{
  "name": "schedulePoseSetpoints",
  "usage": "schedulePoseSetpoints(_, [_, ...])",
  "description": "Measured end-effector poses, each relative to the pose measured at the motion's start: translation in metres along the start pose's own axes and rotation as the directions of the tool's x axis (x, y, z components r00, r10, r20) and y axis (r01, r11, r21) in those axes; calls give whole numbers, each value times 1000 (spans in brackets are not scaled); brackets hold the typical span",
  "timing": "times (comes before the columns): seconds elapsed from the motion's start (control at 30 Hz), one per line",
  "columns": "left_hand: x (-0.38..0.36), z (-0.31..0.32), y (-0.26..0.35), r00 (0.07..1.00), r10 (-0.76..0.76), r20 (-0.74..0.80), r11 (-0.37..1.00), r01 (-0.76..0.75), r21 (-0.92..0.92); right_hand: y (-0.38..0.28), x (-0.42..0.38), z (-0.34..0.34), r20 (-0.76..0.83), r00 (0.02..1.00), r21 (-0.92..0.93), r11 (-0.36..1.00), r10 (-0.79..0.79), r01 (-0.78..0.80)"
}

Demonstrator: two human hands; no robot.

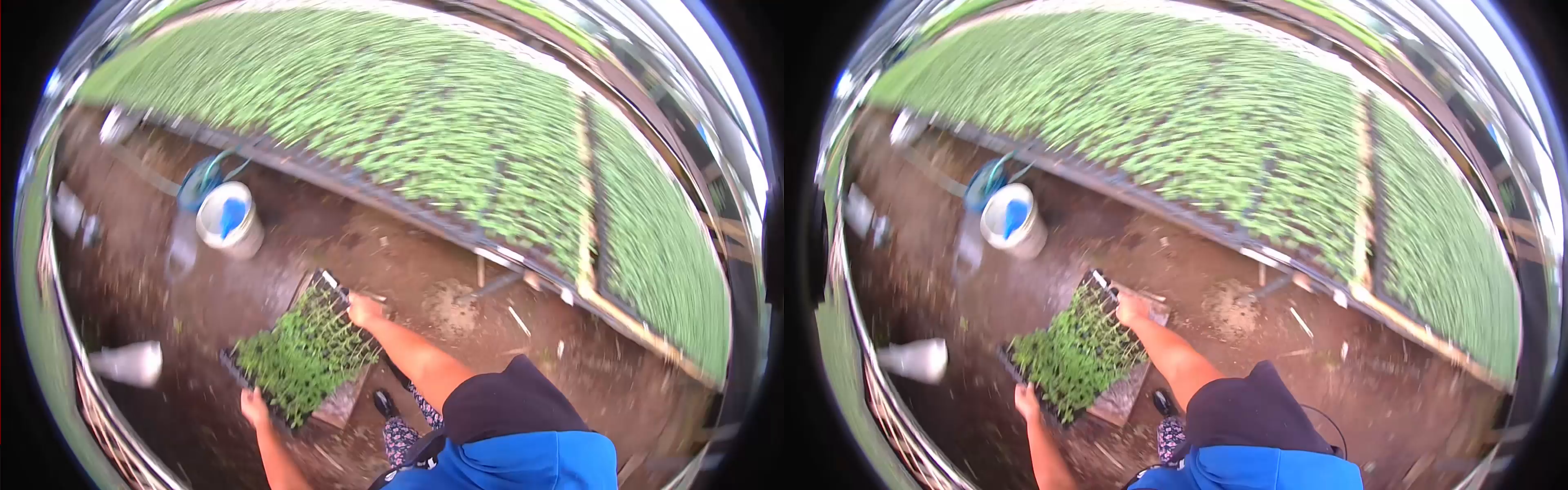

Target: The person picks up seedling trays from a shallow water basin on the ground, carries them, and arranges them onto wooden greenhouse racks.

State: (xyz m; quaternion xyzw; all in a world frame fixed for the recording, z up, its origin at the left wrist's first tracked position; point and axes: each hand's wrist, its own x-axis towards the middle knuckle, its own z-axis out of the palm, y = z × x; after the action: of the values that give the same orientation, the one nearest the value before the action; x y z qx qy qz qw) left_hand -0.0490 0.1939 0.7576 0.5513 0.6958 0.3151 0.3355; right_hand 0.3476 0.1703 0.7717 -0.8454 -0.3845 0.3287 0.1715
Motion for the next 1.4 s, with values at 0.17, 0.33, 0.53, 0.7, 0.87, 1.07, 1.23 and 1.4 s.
schedulePoseSetpoints(0.17, [-8, -41, 41, 938, 311, 150, 927, -335, 170, 88, -114, -99, -127, 970, 262, 950, 207, -169])
schedulePoseSetpoints(0.33, [-76, 61, 112, 771, 506, 388, 806, -583, 106, 192, -265, -138, -291, 854, 416, 861, 431, -293])
schedulePoseSetpoints(0.53, [-290, 226, 188, 299, 663, 687, 612, -745, -265, 348, -490, -150, -417, 448, 568, 611, 791, -552])
schedulePoseSetpoints(0.7, [-554, 289, 262, -206, 719, 663, 338, -730, -593, 448, -717, -138, -599, -134, 725, 463, 790, -511])
schedulePoseSetpoints(0.87, [-805, 296, 311, -466, 609, 642, 433, -483, -761, 497, -914, -132, -533, -431, 846, 443, 729, -298])
schedulePoseSetpoints(1.07, [-1050, 271, 344, -636, 559, 533, 455, -302, -838, 520, -1074, -140, -405, -735, 888, 424, 544, -176])
schedulePoseSetpoints(1.23, [-1229, 285, 329, -756, 491, 433, 509, -154, -847, 578, -1164, -152, -273, -827, 934, 340, 491, -107])
schedulePoseSetpoints(1.4, [-1401, 323, 316, -838, 467, 283, 479, -30, -877, 663, -1231, -183, -78, -870, 910, 391, 486, 137])
